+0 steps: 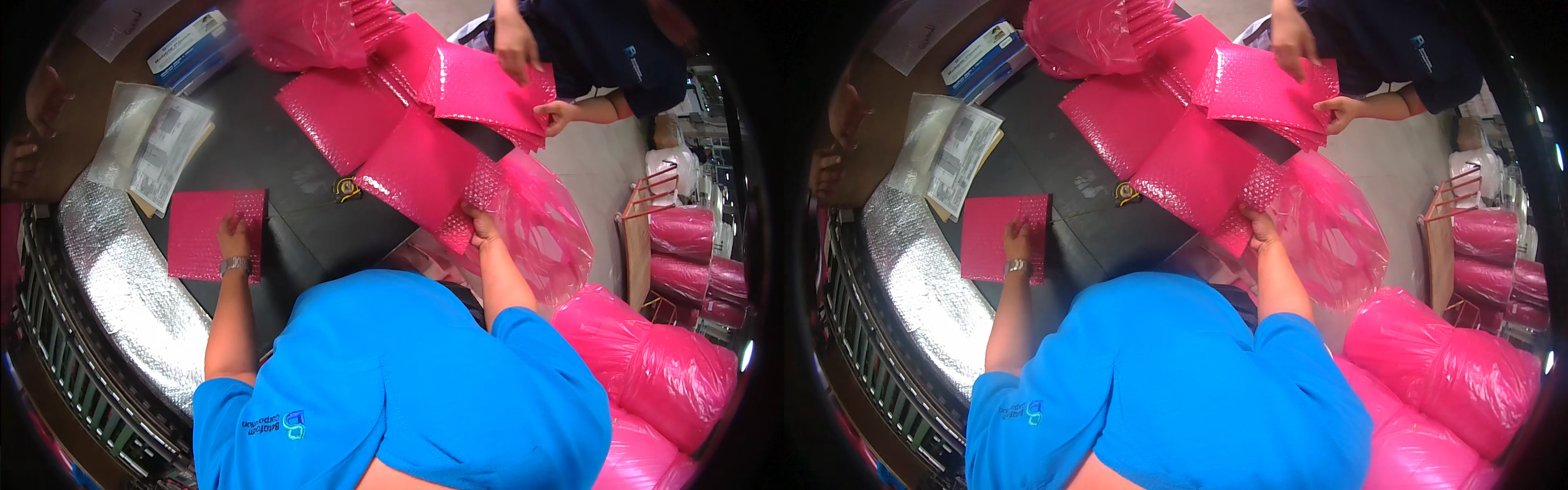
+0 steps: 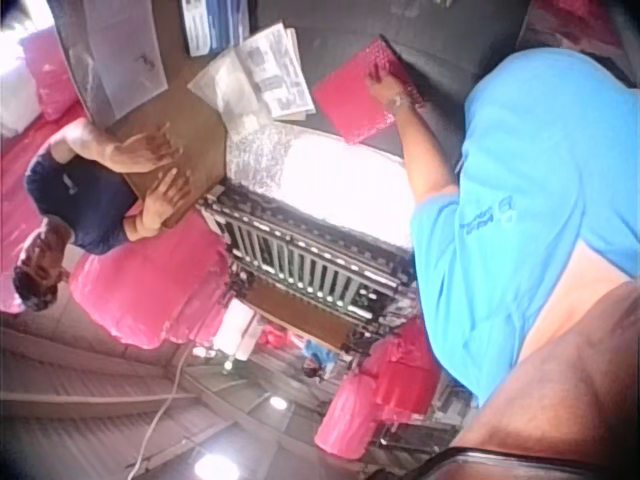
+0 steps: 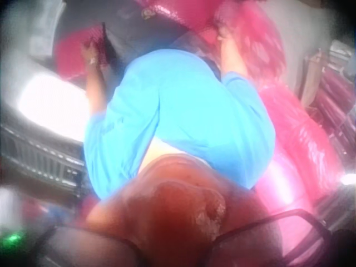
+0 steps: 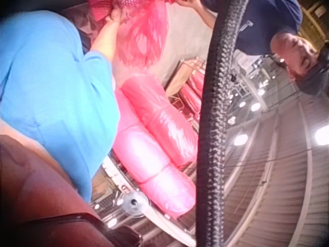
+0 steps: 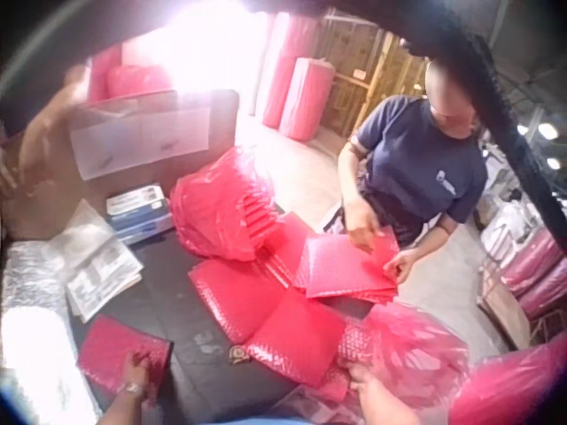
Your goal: The person measures pink bubble wrap sheets on a table using a yellow tape measure. They repeatedly place the tape measure on the sheets, adjust their position, and then move the sheets aside or stack them.
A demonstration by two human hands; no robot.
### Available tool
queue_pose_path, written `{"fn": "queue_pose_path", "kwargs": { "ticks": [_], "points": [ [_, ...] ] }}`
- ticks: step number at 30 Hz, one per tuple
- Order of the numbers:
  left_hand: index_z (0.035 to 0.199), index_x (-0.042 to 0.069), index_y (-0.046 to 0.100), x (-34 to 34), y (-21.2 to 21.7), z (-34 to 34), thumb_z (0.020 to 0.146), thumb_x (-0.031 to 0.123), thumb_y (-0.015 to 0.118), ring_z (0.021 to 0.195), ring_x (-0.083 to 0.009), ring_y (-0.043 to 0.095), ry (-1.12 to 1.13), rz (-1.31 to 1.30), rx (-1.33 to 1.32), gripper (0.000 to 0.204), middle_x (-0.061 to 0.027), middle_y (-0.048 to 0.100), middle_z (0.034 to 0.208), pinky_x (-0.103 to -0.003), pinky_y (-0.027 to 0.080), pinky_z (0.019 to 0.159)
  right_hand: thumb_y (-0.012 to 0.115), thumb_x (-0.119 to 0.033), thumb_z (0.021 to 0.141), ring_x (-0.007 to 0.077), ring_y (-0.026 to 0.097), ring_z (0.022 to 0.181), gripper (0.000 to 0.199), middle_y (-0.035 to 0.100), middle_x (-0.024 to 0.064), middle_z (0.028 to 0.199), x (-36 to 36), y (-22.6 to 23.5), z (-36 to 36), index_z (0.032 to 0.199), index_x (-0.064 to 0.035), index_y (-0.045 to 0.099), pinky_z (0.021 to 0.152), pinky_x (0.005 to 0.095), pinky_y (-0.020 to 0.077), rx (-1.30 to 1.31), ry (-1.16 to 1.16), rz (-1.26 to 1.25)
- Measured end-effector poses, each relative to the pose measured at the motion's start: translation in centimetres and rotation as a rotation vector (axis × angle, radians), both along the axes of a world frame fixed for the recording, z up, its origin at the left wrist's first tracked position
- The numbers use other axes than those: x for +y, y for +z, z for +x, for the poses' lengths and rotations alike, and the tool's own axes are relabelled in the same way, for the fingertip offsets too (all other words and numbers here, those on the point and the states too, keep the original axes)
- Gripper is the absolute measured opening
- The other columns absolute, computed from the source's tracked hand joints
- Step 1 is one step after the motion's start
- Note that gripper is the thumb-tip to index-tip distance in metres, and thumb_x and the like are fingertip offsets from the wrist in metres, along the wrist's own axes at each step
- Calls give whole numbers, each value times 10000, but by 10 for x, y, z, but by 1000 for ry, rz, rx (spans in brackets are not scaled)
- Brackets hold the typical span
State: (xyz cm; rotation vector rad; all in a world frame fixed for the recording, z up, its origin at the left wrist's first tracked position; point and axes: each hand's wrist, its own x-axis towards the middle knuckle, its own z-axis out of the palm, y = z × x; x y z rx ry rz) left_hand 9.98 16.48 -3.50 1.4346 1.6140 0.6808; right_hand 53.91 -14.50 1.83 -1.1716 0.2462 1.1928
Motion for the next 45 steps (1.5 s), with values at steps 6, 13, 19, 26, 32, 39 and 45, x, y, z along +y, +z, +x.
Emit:
{"fn": "queue_pose_path", "kwargs": {
  "ticks": [6, 13, 19, 26, 32, 39, 45],
  "points": [
    [1120, 0, 526, -25, 15, -27, 749, 87, 608, 815, -216, 580, 48, -88, 73, 391, -136, 606, 887, -315, 450, 747, 609, -102, 782, 263, 608, 871, 320, 614, 128, 967, -9, -1, -14, 1080, -18, 529, 809, 429, 497, -37, 69, -12],
    [1219, 210, 475, -33, 24, -22, 678, 402, 638, 1123, -410, 405, -36, 94, 770, 597, -240, 371, 1265, -482, 381, 908, 613, -104, 783, 268, 609, 877, 334, 616, 125, 976, 4, 7, -19, 1094, -17, 531, 805, 424, 495, 22, 61, 37],
    [1309, 269, 355, -40, 2, -43, 662, 397, 660, 1218, -395, 296, -316, -103, 897, 726, -219, 268, 1343, -483, 317, 974, 621, -90, 781, 260, 619, 828, 278, 624, 127, 918, 12, 11, -19, 1036, -6, 552, 772, 425, 509, 35, 59, 66],
    [1269, 285, 382, -49, 39, -29, 697, 392, 648, 1215, -377, 300, -232, -273, 799, 640, -191, 272, 1337, -513, 311, 950, 586, -93, 807, 273, 615, 843, 268, 616, 134, 935, 5, 10, -24, 1056, -4, 541, 781, 427, 507, 62, 68, 98],
    [1266, 259, 389, -53, 47, -11, 713, 364, 631, 1212, -379, 302, -178, -107, 839, 612, -178, 273, 1344, -529, 292, 948, 624, -139, 787, 262, 607, 869, 335, 614, 118, 965, 15, 12, -20, 1087, -26, 530, 808, 421, 488, 42, 109, 56],
    [1200, 192, 490, -25, 0, -47, 697, 334, 644, 1129, -396, 390, -243, -54, 781, 545, -272, 375, 1219, -440, 351, 937, 602, -126, 799, 260, 613, 836, 292, 616, 122, 933, 38, 12, -21, 1064, -20, 539, 781, 415, 501, 31, 155, 101],
    [1177, 135, 507, -11, 17, -34, 702, 278, 640, 1014, -403, 470, -211, -25, 683, 514, -270, 442, 1114, -438, 394, 881, 546, -130, 837, 263, 613, 865, 267, 612, 144, 960, 43, -8, -22, 1071, -2, 532, 796, 420, 501, 31, 54, 47]
  ]
}}
